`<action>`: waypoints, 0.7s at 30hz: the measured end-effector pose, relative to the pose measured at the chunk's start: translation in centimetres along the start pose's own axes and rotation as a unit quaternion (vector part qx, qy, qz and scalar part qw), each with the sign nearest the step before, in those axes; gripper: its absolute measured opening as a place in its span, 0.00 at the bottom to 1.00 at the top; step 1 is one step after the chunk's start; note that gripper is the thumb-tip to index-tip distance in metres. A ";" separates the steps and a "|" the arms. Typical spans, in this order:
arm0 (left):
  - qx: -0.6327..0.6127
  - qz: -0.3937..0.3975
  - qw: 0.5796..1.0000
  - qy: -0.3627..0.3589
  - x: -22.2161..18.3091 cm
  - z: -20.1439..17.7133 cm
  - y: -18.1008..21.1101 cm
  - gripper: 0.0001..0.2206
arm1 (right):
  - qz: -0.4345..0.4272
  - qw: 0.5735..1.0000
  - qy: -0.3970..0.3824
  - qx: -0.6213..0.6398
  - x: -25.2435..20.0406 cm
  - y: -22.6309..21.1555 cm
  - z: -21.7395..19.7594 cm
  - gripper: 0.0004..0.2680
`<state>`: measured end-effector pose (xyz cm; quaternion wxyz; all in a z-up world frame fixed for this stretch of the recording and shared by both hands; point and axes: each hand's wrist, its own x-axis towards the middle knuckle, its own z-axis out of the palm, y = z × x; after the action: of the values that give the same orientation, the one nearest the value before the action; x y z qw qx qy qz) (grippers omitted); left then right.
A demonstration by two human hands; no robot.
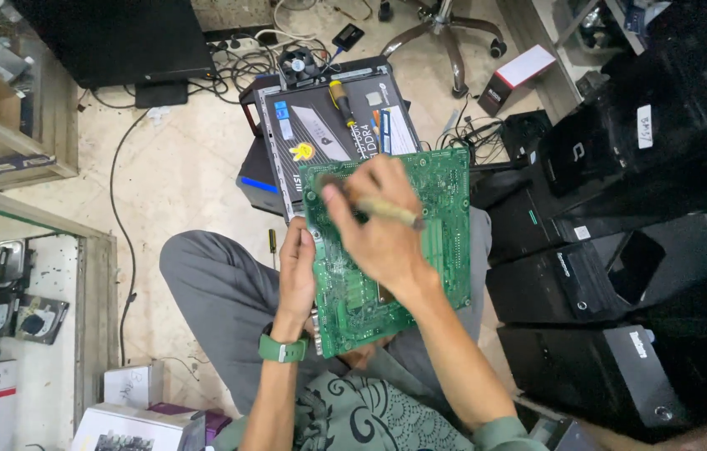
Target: Cleaning a motherboard with a brush and using a screwdriver to work on a computer component.
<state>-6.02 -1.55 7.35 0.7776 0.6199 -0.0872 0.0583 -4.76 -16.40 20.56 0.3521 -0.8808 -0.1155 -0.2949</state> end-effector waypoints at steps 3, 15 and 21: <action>-0.003 0.000 1.000 -0.008 -0.1 0.7 2.5 0.15 | -0.012 0.999 -0.035 0.031 -1.1 1.1 -0.6 0.11; -0.034 -0.007 0.998 0.059 -1.9 -1.6 0.7 0.06 | 0.280 0.924 0.189 0.181 -11.5 12.1 -11.9 0.08; 0.009 0.021 0.998 0.059 -2.7 -0.7 1.9 0.06 | 0.344 0.827 0.219 0.386 -16.5 14.5 -13.2 0.08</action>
<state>-9.03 -0.42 8.48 0.7744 0.6203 -0.0533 0.1123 -17.78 -35.98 10.29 0.7581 -0.5682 0.1709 -0.2708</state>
